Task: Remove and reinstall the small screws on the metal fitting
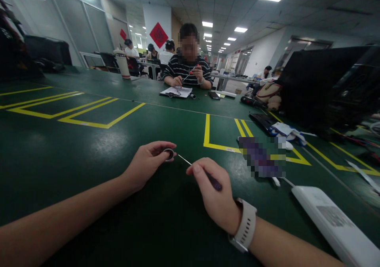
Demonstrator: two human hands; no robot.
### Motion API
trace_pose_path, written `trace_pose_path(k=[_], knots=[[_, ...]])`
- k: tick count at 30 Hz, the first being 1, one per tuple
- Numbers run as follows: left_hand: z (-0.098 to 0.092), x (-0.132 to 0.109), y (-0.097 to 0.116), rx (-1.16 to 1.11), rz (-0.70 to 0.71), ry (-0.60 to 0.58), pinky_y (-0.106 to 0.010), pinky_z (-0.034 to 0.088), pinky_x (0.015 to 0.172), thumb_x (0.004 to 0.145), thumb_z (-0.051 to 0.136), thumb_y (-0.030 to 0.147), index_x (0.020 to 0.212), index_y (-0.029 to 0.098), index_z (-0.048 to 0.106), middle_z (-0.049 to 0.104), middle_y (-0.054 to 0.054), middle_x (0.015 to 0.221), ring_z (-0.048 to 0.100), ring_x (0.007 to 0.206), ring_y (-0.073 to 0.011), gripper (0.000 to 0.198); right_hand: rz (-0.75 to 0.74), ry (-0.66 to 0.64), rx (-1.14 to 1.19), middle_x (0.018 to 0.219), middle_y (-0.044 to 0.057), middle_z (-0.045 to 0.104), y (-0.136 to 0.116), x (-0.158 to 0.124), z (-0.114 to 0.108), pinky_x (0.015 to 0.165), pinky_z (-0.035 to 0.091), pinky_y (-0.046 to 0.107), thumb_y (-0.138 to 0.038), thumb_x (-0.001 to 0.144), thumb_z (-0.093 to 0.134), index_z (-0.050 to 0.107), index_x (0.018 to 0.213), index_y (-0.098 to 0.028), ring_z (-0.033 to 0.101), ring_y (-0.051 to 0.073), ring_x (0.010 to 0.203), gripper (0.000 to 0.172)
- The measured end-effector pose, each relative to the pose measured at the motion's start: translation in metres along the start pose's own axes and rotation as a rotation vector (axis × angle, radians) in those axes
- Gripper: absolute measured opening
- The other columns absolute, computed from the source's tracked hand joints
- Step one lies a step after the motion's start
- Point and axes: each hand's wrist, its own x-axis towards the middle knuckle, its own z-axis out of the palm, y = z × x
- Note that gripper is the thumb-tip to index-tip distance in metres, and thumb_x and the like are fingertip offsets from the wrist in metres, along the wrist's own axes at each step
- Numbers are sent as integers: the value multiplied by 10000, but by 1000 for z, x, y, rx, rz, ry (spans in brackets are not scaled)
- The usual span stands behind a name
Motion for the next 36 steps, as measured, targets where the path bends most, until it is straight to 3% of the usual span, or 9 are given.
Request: trace_pose_path(k=[3, 7, 24, 36], knots=[[-1, 0, -1, -34, -19, -18, -352, 495, 889, 670, 633, 193, 984, 162, 620, 688, -68, 1012, 647, 931, -204, 316, 230, 75, 124, 611, 2, 562, 9, 4, -4, 602, 412, 281, -304, 891, 406, 570, 615, -178, 533, 140, 615, 345], [-2, 1, -2, -53, -11, -30, -370, 479, 915, 640, 670, 168, 1034, 171, 539, 621, -100, 1171, 615, 1022, -218, 415, 357, 111, 227, 560, -9, 543, 19, 8, -3, 569, 390, 270, -339, 866, 415, 558, 574, -184, 510, 133, 565, 360], [2, -4, -1, -21, 13, -141, -378, 487, 916, 670, 665, 178, 1000, 180, 560, 630, -75, 1152, 593, 1061, -214, 347, 411, 38, 257, 599, 11, 570, 18, 10, 2, 569, 407, 268, -351, 863, 440, 595, 631, -165, 529, 137, 591, 336], [0, -3, -4, -21, 4, -136, -339, 474, 926, 698, 665, 162, 984, 191, 562, 634, -50, 1131, 593, 1053, -184, 305, 414, 5, 90, 597, 10, 581, 11, 11, 0, 561, 407, 269, -330, 860, 423, 596, 623, -168, 550, 143, 590, 336]])
